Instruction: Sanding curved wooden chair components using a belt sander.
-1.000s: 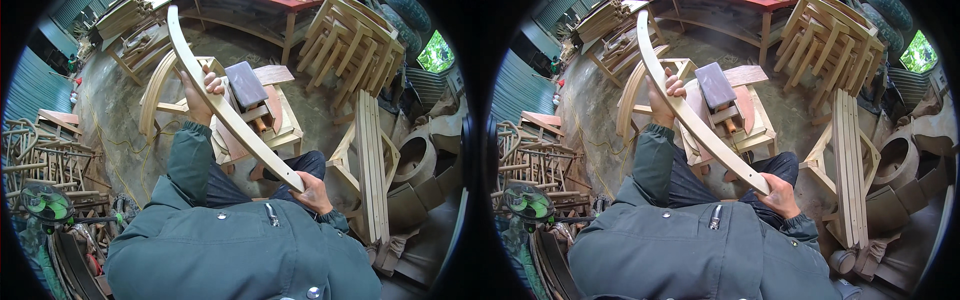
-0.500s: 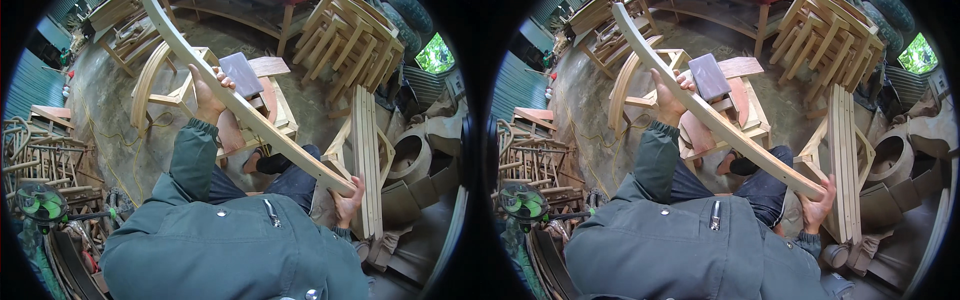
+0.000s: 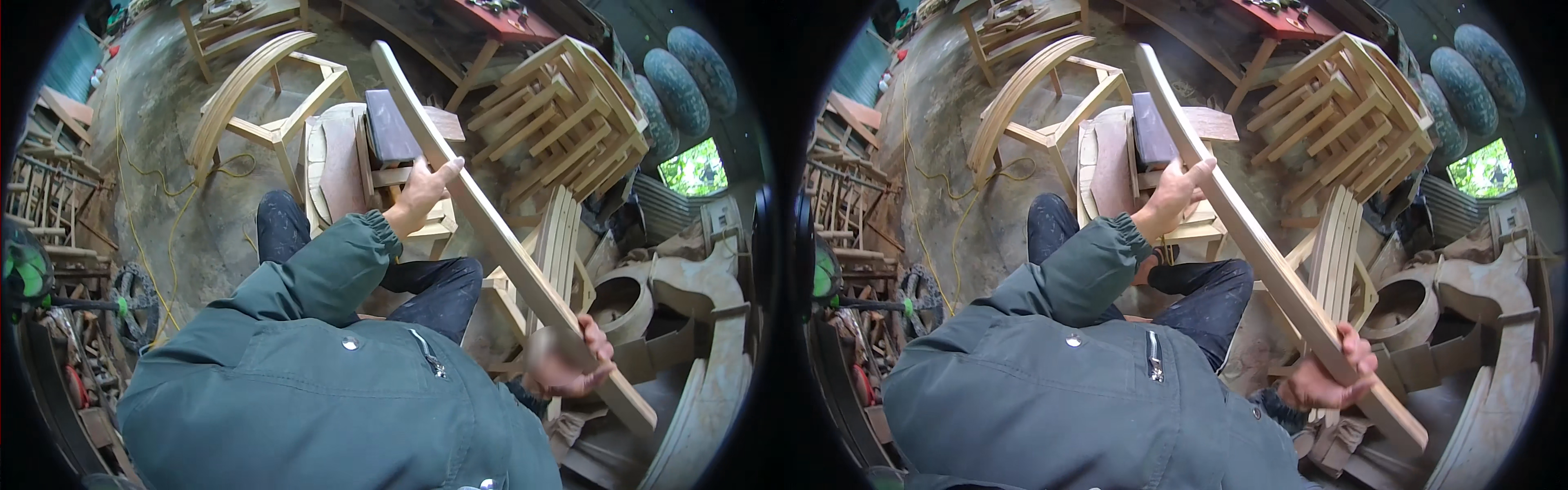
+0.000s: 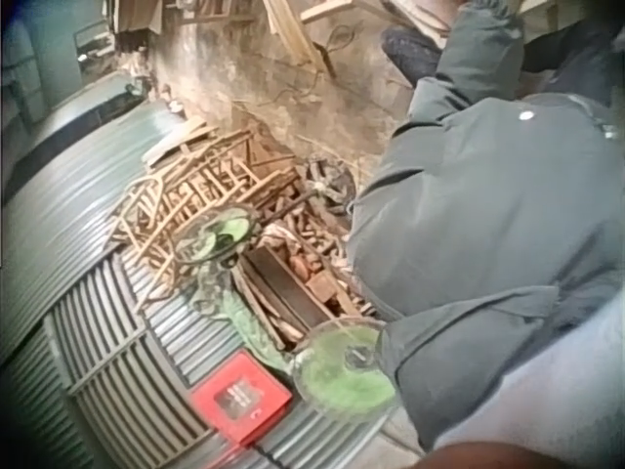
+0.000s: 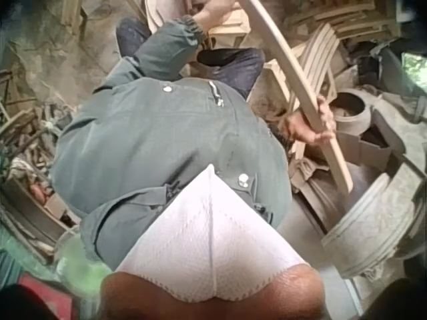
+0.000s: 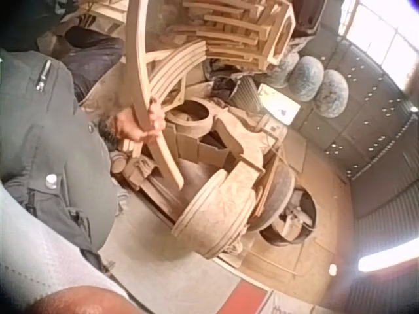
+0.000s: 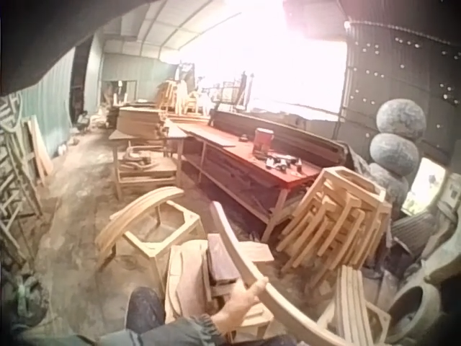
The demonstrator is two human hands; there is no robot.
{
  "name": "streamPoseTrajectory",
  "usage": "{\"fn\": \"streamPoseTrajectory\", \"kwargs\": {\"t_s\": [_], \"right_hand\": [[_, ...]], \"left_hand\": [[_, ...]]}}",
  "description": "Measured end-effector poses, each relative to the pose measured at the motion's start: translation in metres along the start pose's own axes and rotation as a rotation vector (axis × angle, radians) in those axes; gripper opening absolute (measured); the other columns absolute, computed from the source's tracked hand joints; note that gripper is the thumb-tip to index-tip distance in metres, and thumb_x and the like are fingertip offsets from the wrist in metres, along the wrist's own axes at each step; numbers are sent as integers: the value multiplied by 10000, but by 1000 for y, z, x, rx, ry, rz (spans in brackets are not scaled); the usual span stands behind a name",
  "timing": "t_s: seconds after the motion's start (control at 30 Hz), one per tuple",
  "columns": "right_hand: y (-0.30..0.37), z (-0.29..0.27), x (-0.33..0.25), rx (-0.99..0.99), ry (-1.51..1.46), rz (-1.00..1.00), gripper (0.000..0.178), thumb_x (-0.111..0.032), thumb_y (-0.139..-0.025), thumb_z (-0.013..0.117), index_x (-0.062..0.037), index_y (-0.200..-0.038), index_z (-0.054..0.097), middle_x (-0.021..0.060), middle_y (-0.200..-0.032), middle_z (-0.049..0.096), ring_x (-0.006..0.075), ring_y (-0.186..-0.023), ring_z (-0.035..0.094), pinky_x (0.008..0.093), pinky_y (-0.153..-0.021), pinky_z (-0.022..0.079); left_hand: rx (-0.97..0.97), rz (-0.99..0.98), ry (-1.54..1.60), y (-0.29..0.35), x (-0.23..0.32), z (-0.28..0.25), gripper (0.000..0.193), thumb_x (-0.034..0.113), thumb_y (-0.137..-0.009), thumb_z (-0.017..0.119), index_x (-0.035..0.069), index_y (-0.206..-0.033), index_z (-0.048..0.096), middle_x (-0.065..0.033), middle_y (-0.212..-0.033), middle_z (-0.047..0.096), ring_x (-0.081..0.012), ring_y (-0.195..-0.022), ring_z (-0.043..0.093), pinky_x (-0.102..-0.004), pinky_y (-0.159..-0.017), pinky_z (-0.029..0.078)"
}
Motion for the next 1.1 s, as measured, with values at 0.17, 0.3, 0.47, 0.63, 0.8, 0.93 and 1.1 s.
{"fn": "streamPoseTrajectory", "kwargs": {"t_s": [0.17,0.3,0.47,0.63,0.8,0.93,1.1], "right_hand": [[10,10,-66,-156,135,-23,368,-420,-932,758,-180,-862,488,-16,-825,463,150,-898,531,377,-1009,385],[37,14,-112,-198,251,15,384,-393,-917,785,-178,-873,470,-18,-827,459,144,-879,535,356,-962,382],[49,18,-135,-101,313,9,353,-334,-918,782,-173,-845,478,-11,-806,460,143,-851,518,347,-924,375],[34,39,-96,-240,344,18,308,-306,-940,743,-172,-845,482,-19,-804,465,140,-848,528,356,-921,380],[24,32,-30,-225,354,2,313,-353,-966,712,-178,-858,476,-12,-835,486,158,-882,544,412,-989,420],[44,27,26,-255,419,33,239,-326,-1007,646,-163,-938,485,20,-948,548,225,-1064,589,545,-1159,388],[51,46,71,-319,511,19,236,-316,-997,646,-149,-979,479,74,-1022,572,302,-1160,588,615,-1168,373]], "left_hand": [[125,742,-939,17,40,-5,903,560,-971,650,-39,-1567,331,-334,-1556,351,-456,-1505,280,-523,-1246,217],[-228,760,-1341,27,11,24,605,582,-1057,462,78,-1331,653,-187,-1431,566,-391,-1499,343,-646,-1211,185],[-315,754,-1380,39,-1,22,498,521,-1075,434,108,-989,698,-98,-1035,626,-295,-1290,504,-602,-1188,204],[-269,898,-1337,0,20,-5,457,459,-1070,443,96,-938,687,-106,-996,611,-299,-1206,521,-514,-1135,268],[-302,1059,-1477,-49,36,-30,362,392,-1039,510,116,-1003,741,-90,-1003,656,-286,-1192,548,-531,-1137,285],[-342,772,-1656,-95,38,-65,440,370,-1053,461,69,-1315,645,-162,-1410,603,-367,-1469,400,-554,-1215,221],[-302,695,-1671,-153,49,-99,557,403,-1064,425,48,-1477,540,-201,-1547,504,-375,-1534,309,-555,-1244,182]]}}
Point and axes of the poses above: each hand's wrist, its own y-axis away from the middle knuckle, its own z-axis out of the palm, x = y × z, the point moved 7 cm from there along -y, towards the middle knuckle
